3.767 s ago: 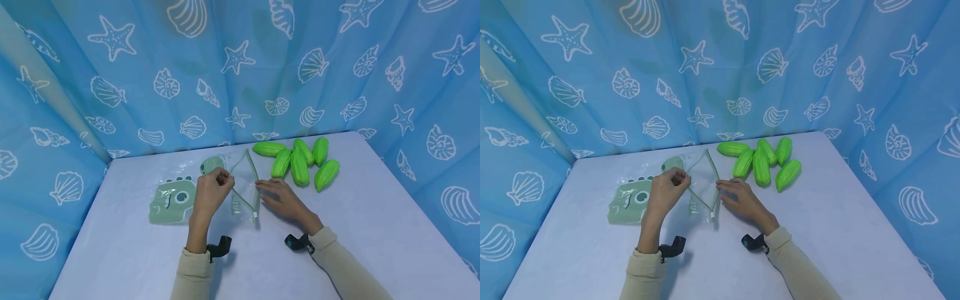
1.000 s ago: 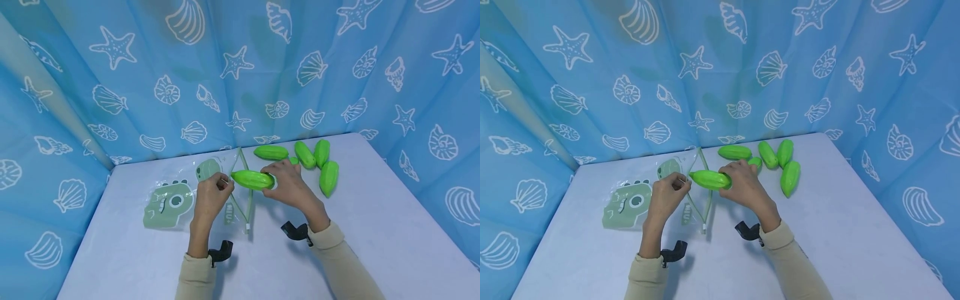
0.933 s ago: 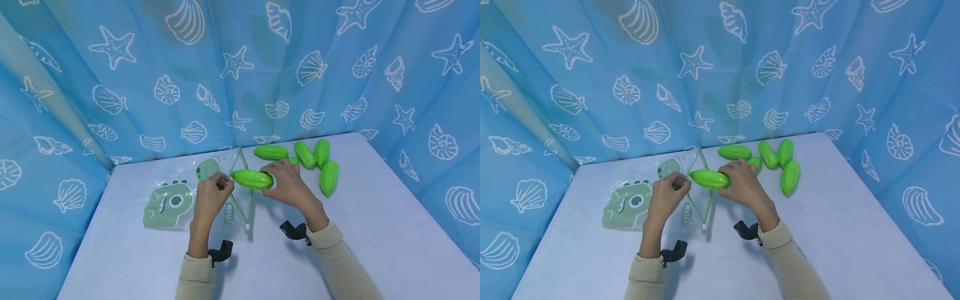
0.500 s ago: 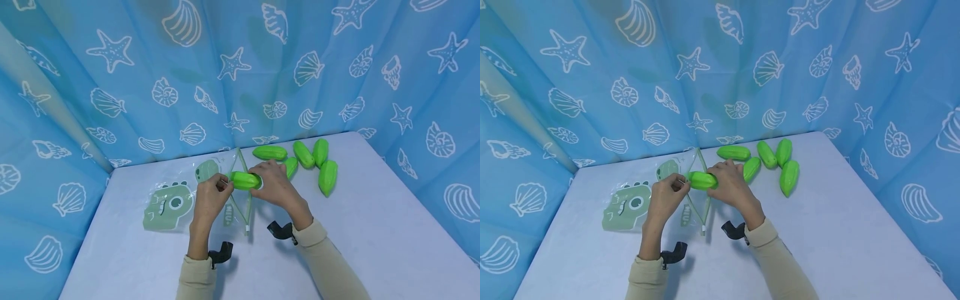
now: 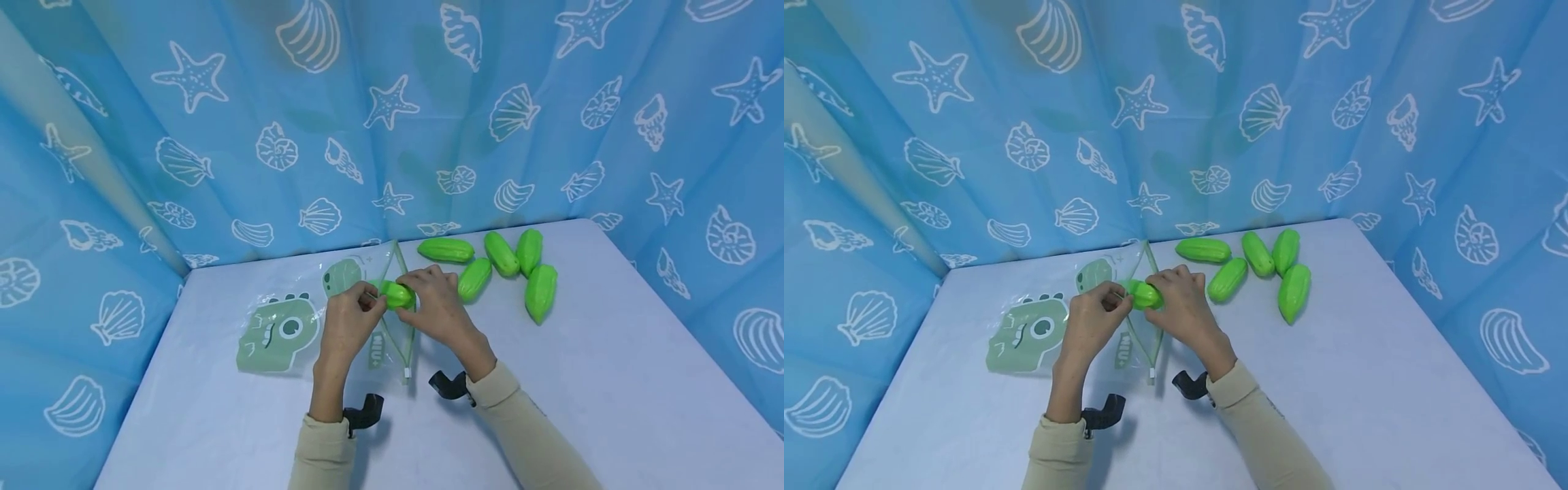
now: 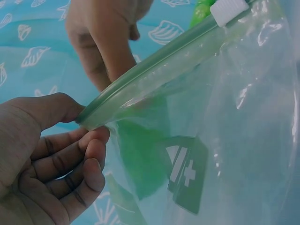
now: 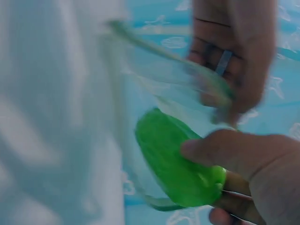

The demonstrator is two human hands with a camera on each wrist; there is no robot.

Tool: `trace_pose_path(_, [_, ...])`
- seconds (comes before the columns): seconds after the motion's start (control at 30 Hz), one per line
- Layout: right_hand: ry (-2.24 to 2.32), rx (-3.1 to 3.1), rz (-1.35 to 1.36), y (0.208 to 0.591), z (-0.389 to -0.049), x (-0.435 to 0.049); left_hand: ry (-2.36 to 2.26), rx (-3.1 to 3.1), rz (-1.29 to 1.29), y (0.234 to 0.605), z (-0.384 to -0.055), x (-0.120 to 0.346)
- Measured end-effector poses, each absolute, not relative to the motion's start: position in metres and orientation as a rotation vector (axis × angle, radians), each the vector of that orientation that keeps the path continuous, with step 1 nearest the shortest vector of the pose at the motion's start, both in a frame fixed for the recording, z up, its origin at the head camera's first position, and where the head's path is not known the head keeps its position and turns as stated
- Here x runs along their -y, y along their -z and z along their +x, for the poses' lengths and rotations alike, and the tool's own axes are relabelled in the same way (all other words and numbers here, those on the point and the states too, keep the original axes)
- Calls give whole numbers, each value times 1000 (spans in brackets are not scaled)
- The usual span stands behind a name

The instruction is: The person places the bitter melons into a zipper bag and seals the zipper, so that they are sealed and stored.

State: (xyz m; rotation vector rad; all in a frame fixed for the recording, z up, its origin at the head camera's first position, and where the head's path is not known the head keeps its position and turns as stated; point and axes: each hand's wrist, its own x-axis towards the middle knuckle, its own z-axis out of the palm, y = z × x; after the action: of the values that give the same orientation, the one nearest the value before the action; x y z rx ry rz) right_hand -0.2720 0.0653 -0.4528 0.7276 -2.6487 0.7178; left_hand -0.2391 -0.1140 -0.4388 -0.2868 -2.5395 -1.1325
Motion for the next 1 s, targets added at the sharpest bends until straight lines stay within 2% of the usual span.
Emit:
trace_pose_path(0.33, [-719,2698,664,458,-271,-61,1109,2552,-254,440,-239,113])
trace_pose_path(0.6, [-851,2605,625,443,-270,-87,1112,2566,-220,437,-238,114])
trace_pose_path(1.0, [-989,2594,359,439,-280,-137,1113,2569,-203,438,-239,116])
